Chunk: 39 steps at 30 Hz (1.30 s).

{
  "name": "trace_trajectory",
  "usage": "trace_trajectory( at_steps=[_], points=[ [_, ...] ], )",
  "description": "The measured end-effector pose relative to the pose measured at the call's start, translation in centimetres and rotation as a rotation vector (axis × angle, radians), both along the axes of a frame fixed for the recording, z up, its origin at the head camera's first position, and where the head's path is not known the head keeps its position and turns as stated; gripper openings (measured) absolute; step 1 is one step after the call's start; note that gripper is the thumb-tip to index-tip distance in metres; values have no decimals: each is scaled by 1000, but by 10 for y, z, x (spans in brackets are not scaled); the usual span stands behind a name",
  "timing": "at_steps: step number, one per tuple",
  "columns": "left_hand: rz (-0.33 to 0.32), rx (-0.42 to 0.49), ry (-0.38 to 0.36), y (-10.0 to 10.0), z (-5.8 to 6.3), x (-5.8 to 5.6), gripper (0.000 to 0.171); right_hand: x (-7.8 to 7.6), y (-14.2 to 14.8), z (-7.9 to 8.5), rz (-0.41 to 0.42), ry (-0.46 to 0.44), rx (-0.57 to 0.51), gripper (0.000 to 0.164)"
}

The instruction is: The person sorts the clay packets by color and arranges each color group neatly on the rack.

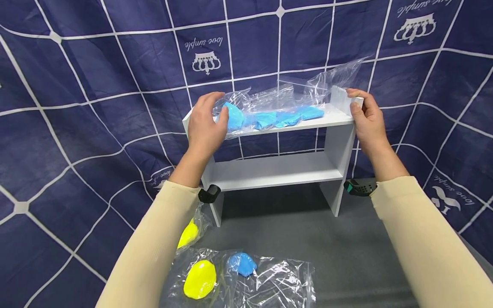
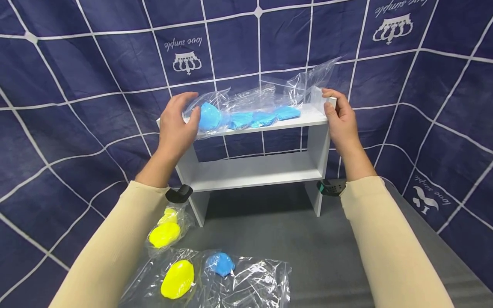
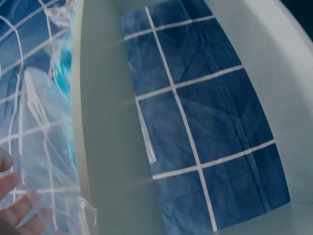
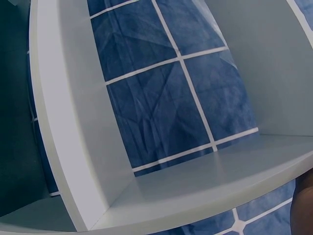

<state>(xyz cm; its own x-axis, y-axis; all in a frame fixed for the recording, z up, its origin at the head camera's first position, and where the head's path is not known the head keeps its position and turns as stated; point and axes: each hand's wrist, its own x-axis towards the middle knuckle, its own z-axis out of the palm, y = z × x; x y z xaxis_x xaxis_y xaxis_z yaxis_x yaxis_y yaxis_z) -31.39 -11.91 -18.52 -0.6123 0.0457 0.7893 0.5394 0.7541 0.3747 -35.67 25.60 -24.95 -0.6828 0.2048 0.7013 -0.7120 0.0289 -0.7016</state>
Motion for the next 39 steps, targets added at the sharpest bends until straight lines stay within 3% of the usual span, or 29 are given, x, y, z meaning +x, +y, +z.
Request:
trace_trajectory(
  at_steps=[8,12,16,21,25,29,31,36,39],
  points=[
    [-240,22,215,-3,-21,23,46,-1,1,1,-9,4,5,25],
    [-360,76,319,-2,-35,37,41,-2,2,0,0,11,-1,24],
    [-537,191,328,7,-54,60,31,-2,3,1,10,8,-9,23],
    [-732,236,196,14,-86,85,26,0,3,2,6,-2,-3,24],
    [-796,159,91,12,-117,94,30,0,3,1,8,-4,-5,24],
    [-813,47,7,3,-147,95,38,-1,2,-1,28,-1,-18,24],
    [-812,10,-76,-2,-161,96,43,-2,2,-1,35,4,-21,23],
    [-762,-68,-400,-15,-199,99,58,-3,2,-1,39,4,-23,24],
    [-718,-159,-591,-23,-219,99,68,-2,2,-1,35,0,-22,23]
  ],
)
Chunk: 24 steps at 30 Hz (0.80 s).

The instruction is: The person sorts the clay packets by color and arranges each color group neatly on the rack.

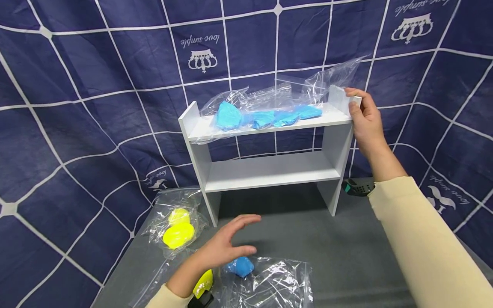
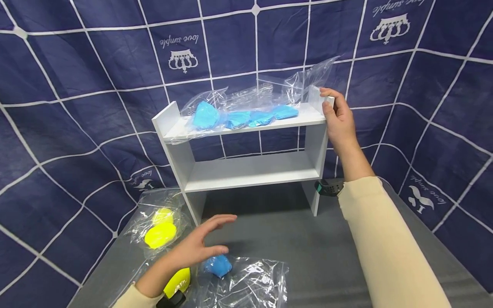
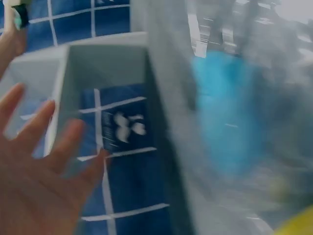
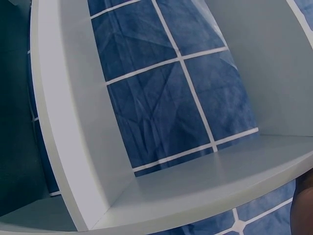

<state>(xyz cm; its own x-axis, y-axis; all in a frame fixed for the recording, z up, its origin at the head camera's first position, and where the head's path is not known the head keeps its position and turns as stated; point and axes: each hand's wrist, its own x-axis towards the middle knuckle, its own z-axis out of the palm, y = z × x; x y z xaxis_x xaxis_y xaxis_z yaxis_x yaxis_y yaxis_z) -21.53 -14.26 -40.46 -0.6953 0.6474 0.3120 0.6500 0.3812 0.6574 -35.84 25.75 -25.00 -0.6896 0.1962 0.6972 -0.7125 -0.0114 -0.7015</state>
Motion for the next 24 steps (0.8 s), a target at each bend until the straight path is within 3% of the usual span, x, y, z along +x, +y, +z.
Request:
trace_trajectory(
  at_steps=[3,7,11,18,24],
  points=[
    [10,-152,-74,-10,-18,-2,73,1,-1,1,-6,-1,4,23],
    [28,-268,-95,-22,-37,-5,77,2,-1,1,-9,-5,15,23],
    [41,-324,-129,-29,-49,-4,86,1,0,1,-4,-3,15,22],
    [6,-404,-179,-40,-64,-1,90,0,-2,0,18,-5,2,22],
    [64,-387,-176,-48,-68,-6,87,1,-1,0,6,-18,7,22]
  ],
)
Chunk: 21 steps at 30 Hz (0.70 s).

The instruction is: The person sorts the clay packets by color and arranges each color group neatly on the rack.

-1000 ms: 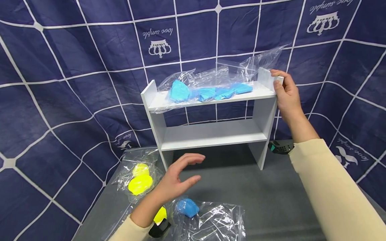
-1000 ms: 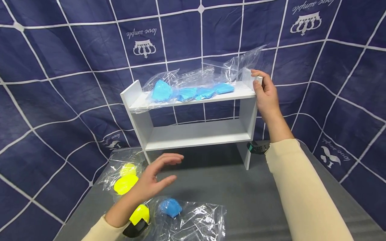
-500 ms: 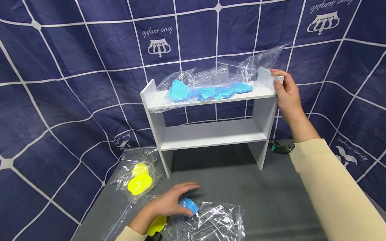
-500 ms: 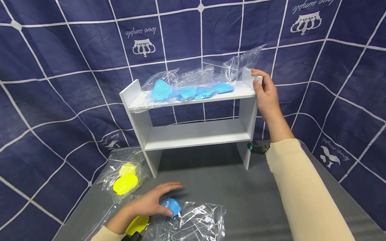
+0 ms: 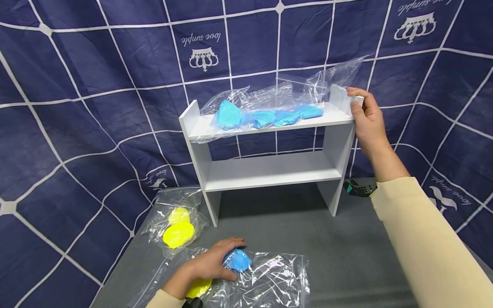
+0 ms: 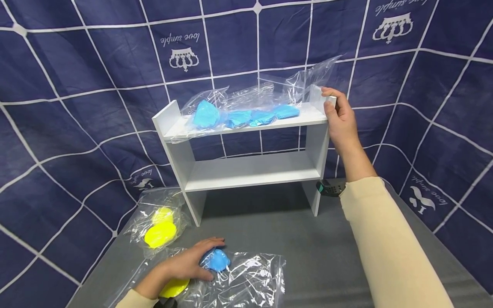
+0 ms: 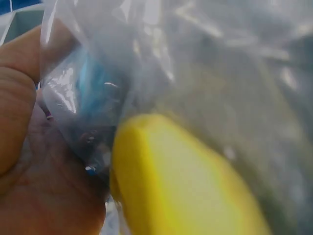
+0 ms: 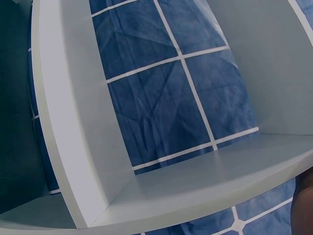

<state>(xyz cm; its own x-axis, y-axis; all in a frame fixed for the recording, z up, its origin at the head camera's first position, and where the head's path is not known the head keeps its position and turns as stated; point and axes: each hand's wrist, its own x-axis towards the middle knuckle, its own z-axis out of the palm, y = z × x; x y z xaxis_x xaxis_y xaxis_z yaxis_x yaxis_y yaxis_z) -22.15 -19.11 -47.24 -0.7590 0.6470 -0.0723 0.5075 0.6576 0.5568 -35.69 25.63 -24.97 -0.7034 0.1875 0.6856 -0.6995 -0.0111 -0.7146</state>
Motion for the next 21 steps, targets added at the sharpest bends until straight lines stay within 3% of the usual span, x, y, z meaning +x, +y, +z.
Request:
trace_trajectory(
  at_steps=[5,12,17,21],
  points=[
    [47,4,39,-5,-2,-6,80,2,0,2,6,9,0,22],
    [95,-32,178,-1,-3,-13,54,2,1,0,7,17,4,22],
    [137,-34,216,2,-2,-14,55,0,1,-2,7,9,21,23],
    [170,42,206,6,7,-16,57,-1,2,-1,-2,7,30,24]
  ],
)
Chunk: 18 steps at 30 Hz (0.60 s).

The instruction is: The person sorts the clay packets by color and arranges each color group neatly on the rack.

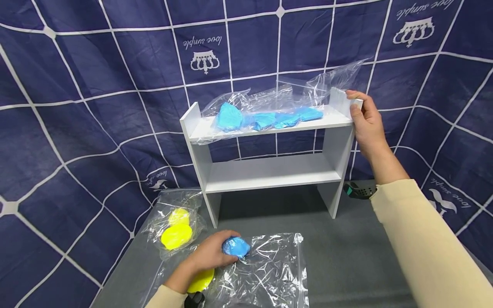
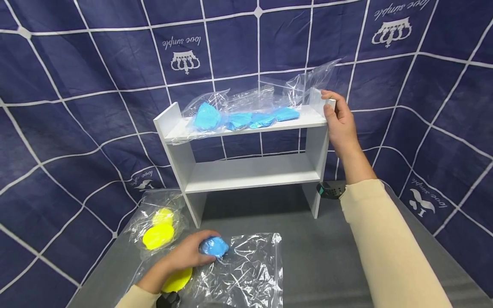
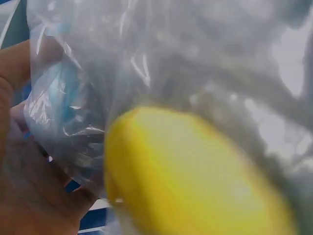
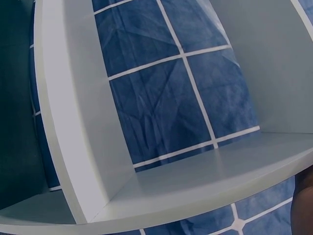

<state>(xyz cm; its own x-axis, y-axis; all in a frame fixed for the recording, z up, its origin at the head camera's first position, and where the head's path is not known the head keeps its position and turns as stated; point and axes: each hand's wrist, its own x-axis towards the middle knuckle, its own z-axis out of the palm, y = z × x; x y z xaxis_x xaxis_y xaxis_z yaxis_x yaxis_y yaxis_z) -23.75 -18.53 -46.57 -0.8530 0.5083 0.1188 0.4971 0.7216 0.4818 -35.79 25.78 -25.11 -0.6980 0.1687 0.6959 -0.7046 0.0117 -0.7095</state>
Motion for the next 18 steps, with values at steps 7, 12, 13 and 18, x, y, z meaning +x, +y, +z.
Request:
trace_trajectory(
  at_steps=[7,12,13,18],
  points=[
    [48,131,46,12,31,-1,55,-1,0,0,-10,-11,11,24],
    [52,201,100,21,59,-1,55,-1,1,0,-11,-10,5,24],
    [51,211,107,23,66,-1,56,0,1,0,-11,-8,4,24],
    [37,258,147,29,96,2,59,1,-1,0,-16,-7,6,24]
  ],
)
